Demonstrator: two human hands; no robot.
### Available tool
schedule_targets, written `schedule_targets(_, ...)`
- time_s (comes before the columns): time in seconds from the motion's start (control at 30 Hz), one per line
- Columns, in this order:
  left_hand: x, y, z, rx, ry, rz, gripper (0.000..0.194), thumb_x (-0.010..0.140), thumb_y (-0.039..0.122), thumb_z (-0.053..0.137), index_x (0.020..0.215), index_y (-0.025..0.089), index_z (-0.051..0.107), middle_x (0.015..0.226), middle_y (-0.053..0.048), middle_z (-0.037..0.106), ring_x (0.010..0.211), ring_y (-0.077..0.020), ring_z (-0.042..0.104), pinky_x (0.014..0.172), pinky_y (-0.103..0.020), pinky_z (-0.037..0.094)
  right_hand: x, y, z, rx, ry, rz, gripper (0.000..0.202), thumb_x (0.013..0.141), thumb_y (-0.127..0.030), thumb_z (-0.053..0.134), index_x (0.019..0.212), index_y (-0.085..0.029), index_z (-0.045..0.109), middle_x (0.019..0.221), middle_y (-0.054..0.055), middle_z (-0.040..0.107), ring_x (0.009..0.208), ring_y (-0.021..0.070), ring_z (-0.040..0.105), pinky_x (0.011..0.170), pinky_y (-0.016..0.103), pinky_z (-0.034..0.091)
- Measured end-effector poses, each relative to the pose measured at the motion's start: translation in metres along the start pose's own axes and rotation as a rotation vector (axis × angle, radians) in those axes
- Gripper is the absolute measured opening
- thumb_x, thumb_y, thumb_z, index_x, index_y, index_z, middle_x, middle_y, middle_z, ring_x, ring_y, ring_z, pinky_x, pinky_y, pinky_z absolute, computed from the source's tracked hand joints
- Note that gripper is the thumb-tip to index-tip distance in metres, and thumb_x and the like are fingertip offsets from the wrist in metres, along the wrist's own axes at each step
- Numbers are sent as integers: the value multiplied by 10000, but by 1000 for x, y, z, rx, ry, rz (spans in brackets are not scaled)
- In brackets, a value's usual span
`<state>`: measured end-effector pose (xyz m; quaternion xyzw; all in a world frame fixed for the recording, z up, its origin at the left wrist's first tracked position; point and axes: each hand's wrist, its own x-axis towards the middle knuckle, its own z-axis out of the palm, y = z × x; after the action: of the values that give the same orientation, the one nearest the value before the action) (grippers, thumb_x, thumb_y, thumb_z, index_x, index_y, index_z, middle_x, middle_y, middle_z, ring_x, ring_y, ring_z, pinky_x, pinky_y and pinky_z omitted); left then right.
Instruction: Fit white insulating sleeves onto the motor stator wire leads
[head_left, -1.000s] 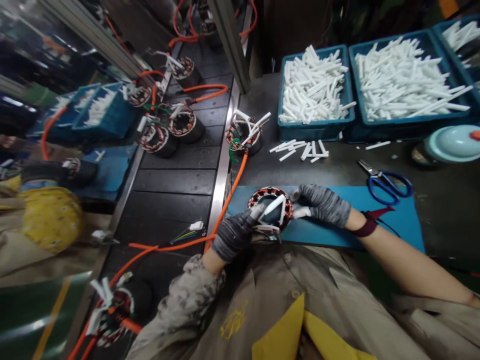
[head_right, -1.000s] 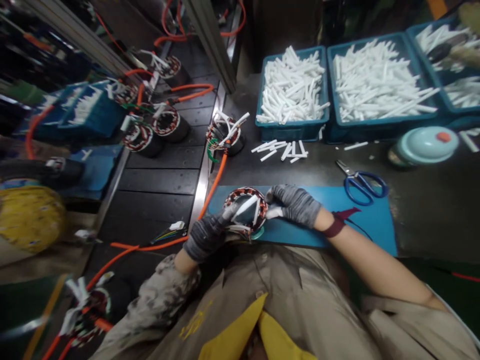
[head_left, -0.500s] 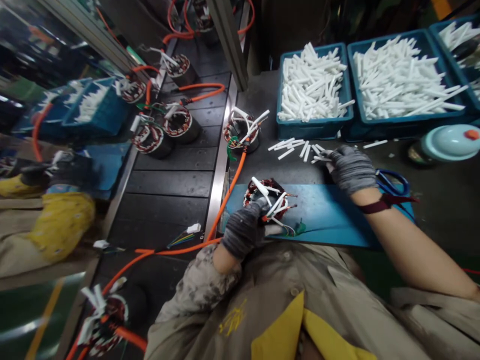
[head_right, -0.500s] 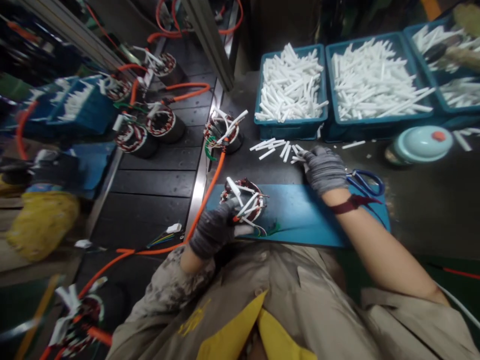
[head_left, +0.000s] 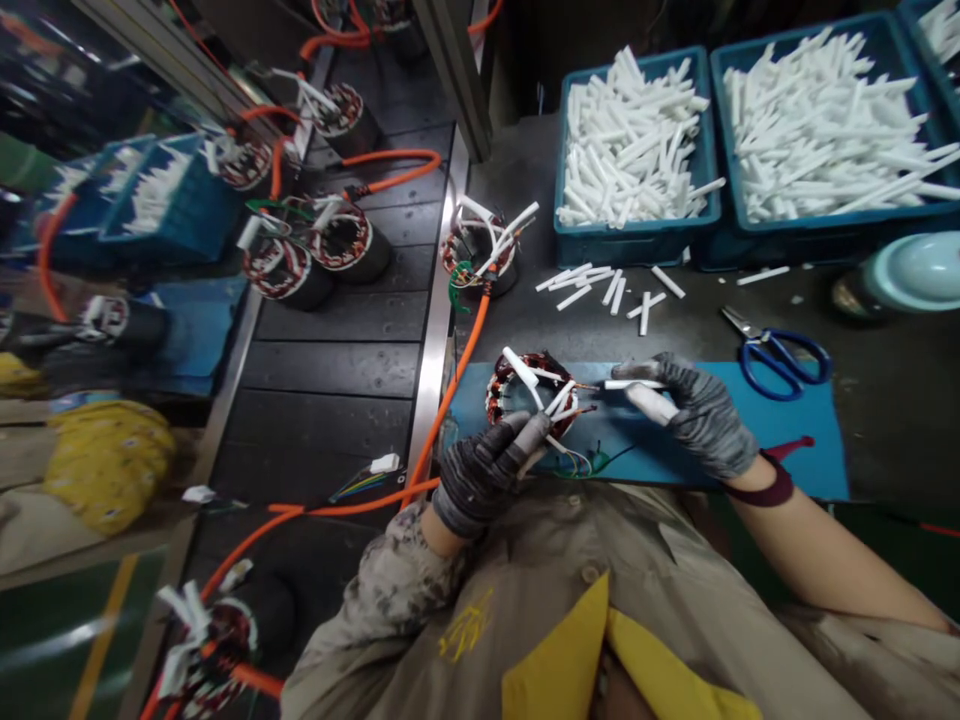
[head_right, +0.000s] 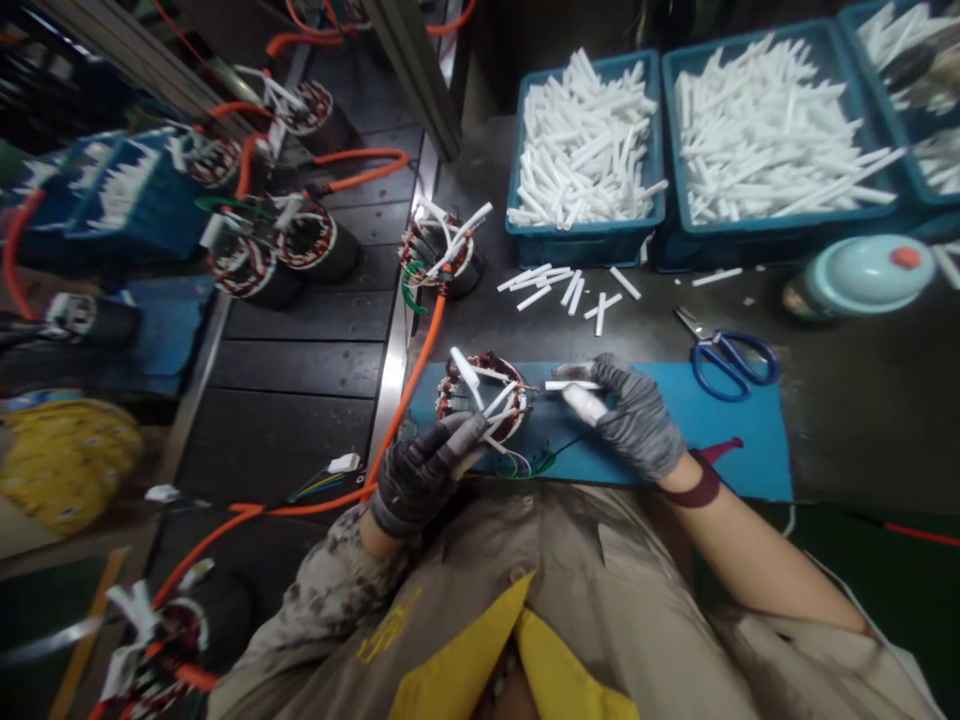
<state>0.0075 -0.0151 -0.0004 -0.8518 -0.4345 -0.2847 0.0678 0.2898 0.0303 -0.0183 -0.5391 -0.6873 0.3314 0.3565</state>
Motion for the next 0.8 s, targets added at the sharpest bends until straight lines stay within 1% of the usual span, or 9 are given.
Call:
schedule_targets(0.1,0,-1,-1,12,-11,16,198,976,261,704,1159,207,759,1040,-71,823,856,-168,797,724,-217,598,-5,2,9,100,-39,70,260,945,-395,661,1085,-241,818,1037,63,822,910,257,762,837,403,606)
schedule_targets(0.17,-2,-1,0,16,-20,11,218,967,258,715,1177,217,758,1057,-70,824,847,-164,796,708,-215,591,-4,4,15,111,-76,39,288,949,-422,676,1142,-254,808,1073,63,818,939,263,759,837,407,605)
schedule_targets(0.3,-5,0,6,1,-44,24,359,940,234,738,1299,216,721,1102,-81,819,915,-180,796,709,-217,581,12,-3,25,-66,-122,-201,332,1027,-437,583,1238,-274,780,1088,81,802,939,252,728,830,399,579)
schedule_targets(0.37,-4,-1,7,21,-47,21,383,947,231,726,1328,204,710,1091,-88,820,928,-186,794,717,-219,578,24,-7,26,-233,-144,-325,375,1056,-439,524,1247,-245,781,1003,111,788,880,249,697,792,389,546)
schedule_targets(0.43,-3,-6,7,13,-65,4,340,970,241,696,1305,191,726,1076,-88,823,920,-184,792,724,-219,579,36,-8,23,-322,-216,-379,402,1055,-461,518,1217,-216,793,915,121,764,843,244,669,773,374,513)
schedule_targets(0.5,0,-13,6,-45,-133,-8,311,1000,279,658,1287,192,736,1078,-78,825,894,-179,793,692,-219,577,46,-4,17,-214,-371,-331,405,1038,-487,546,1148,-199,807,889,108,757,838,229,664,789,358,500)
schedule_targets(0.6,4,-22,5,-110,-288,-13,360,1028,367,613,1358,251,700,1074,-46,828,811,-166,791,580,-217,543,55,3,9,83,-606,-185,465,1022,-553,543,1027,-167,803,861,73,766,774,195,674,751,323,517)
schedule_targets(0.7,4,-26,5,-113,-393,-28,420,1040,404,591,1447,304,625,1073,-22,825,804,-157,789,580,-209,546,56,2,3,226,-634,-65,468,984,-587,588,1023,-165,787,883,65,780,764,189,689,722,302,531)
schedule_targets(0.8,1,-25,6,-147,-419,-38,438,1050,394,574,1474,287,593,1146,-33,812,835,-163,791,655,-230,597,58,-3,0,261,-642,-2,446,912,-597,679,1031,-181,790,948,76,790,845,206,706,759,301,527)
